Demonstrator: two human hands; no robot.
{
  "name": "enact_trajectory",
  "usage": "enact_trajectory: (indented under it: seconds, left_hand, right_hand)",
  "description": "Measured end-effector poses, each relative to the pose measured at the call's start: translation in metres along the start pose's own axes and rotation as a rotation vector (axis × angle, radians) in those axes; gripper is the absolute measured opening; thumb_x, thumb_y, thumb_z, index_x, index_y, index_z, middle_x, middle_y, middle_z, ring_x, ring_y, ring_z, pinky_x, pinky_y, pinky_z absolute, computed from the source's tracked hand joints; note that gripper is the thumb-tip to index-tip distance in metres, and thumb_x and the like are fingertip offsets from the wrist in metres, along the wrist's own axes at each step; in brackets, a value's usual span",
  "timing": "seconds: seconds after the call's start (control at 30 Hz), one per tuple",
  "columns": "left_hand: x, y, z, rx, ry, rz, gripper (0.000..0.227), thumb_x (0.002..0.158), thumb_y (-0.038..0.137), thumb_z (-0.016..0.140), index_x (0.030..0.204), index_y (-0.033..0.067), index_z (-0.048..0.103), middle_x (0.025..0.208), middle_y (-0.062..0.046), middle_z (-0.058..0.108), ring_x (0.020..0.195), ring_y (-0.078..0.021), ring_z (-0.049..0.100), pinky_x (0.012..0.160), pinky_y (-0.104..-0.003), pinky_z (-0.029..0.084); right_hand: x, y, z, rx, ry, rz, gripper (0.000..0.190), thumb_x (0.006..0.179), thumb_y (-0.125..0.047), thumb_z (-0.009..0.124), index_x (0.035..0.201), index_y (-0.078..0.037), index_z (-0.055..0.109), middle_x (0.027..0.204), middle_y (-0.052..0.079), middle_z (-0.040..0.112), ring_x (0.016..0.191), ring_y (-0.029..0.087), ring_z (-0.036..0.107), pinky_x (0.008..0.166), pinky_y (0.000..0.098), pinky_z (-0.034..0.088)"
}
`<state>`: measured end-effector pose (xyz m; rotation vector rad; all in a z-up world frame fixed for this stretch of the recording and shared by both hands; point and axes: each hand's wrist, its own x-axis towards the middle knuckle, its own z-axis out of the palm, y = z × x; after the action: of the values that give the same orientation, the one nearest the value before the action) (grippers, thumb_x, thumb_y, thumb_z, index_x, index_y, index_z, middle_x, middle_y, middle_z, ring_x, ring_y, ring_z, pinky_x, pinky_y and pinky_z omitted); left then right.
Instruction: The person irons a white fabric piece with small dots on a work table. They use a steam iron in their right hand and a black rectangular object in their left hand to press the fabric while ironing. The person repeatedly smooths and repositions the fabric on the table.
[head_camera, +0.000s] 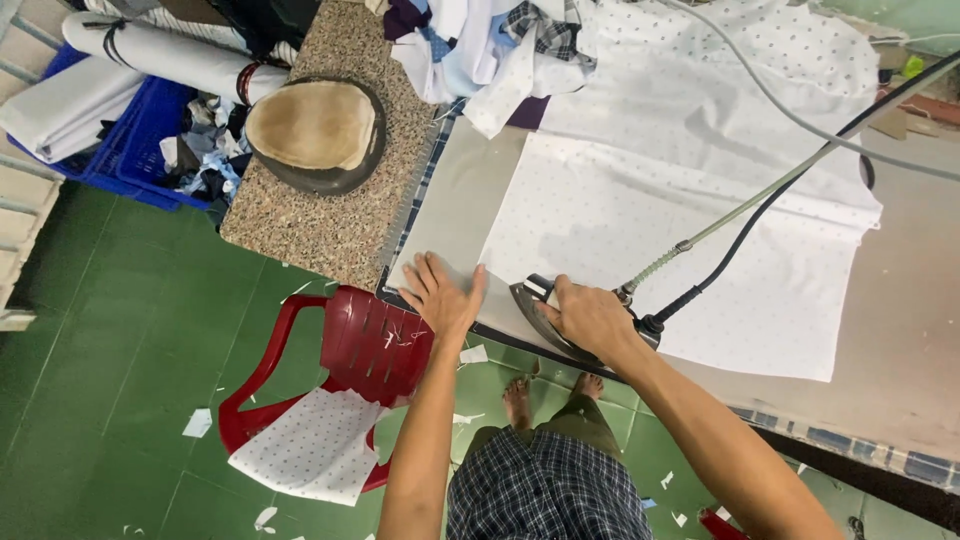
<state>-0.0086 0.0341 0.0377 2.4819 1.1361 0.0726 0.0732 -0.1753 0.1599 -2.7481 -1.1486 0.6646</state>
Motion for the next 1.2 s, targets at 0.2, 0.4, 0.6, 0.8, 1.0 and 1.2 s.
enact_trajectory:
  seconds: [0.2, 0.4, 0.6, 0.8, 1.0, 1.2]
  left_hand:
    - [-0.004, 0.017, -0.012, 0.03, 0.009, -0.028, 0.118, 0.078, 0.08, 0.062, 0.158, -0.0022, 0.029, 0.166, -0.026, 0.023, 0.155, -0.0478, 0.007, 0.119, -0.064, -0.006]
    - [-0.003, 0.018, -0.008, 0.054, 0.006, -0.042, 0.123, 0.075, 0.081, 0.064, 0.158, -0.002, 0.027, 0.166, -0.025, 0.021, 0.155, -0.0478, 0.004, 0.12, -0.064, -0.005]
    - [-0.006, 0.02, -0.002, 0.059, 0.1, -0.011, 0.12, 0.075, 0.079, 0.064, 0.157, -0.0028, 0.031, 0.165, -0.025, 0.026, 0.155, -0.0468, 0.01, 0.12, -0.064, -0.001]
    - [0.0, 0.002, 0.025, 0.091, 0.217, 0.034, 0.103, 0.093, 0.079, 0.02, 0.161, 0.0024, 0.025, 0.167, -0.018, 0.025, 0.156, -0.0373, 0.008, 0.12, -0.062, -0.004]
    - [-0.002, 0.003, 0.024, 0.07, 0.251, 0.037, 0.098, 0.096, 0.076, 0.016, 0.16, 0.0019, 0.029, 0.166, -0.017, 0.029, 0.156, -0.0362, 0.012, 0.121, -0.061, -0.002]
    - [0.001, -0.004, 0.03, 0.06, 0.254, 0.028, 0.088, 0.1, 0.068, 0.02, 0.16, 0.0032, 0.03, 0.166, -0.016, 0.029, 0.157, -0.0332, 0.01, 0.123, -0.058, -0.004]
  right_hand:
    - [-0.037, 0.043, 0.014, -0.009, -0.037, 0.008, 0.045, 0.102, -0.05, 0.047, 0.108, -0.006, 0.055, 0.079, 0.02, 0.071, 0.079, 0.039, 0.076, 0.072, 0.0465, 0.062]
    - [-0.086, 0.117, 0.024, -0.009, -0.011, 0.114, 0.044, 0.098, -0.053, 0.054, 0.111, -0.011, 0.057, 0.08, 0.016, 0.071, 0.079, 0.035, 0.076, 0.072, 0.0436, 0.062]
    - [-0.125, 0.189, 0.044, -0.092, 0.368, 0.115, 0.052, 0.088, -0.058, 0.066, 0.123, -0.021, 0.064, 0.097, 0.003, 0.076, 0.091, 0.024, 0.077, 0.077, 0.0339, 0.061]
    - [-0.215, 0.235, 0.085, -0.513, 0.334, 0.021, 0.12, 0.058, -0.054, 0.075, 0.159, -0.01, 0.025, 0.163, 0.018, 0.034, 0.147, 0.032, 0.038, 0.122, 0.0472, 0.034]
    - [-0.223, 0.238, 0.112, -0.652, 0.254, 0.097, 0.108, 0.065, 0.002, 0.063, 0.162, -0.009, 0.017, 0.154, 0.024, 0.039, 0.14, 0.037, 0.043, 0.13, 0.0523, 0.029]
    - [-0.126, 0.21, 0.017, 0.229, -0.232, 0.448, 0.068, 0.093, -0.058, 0.053, 0.147, -0.02, 0.041, 0.131, 0.009, 0.067, 0.1, 0.034, 0.073, 0.079, 0.0464, 0.059]
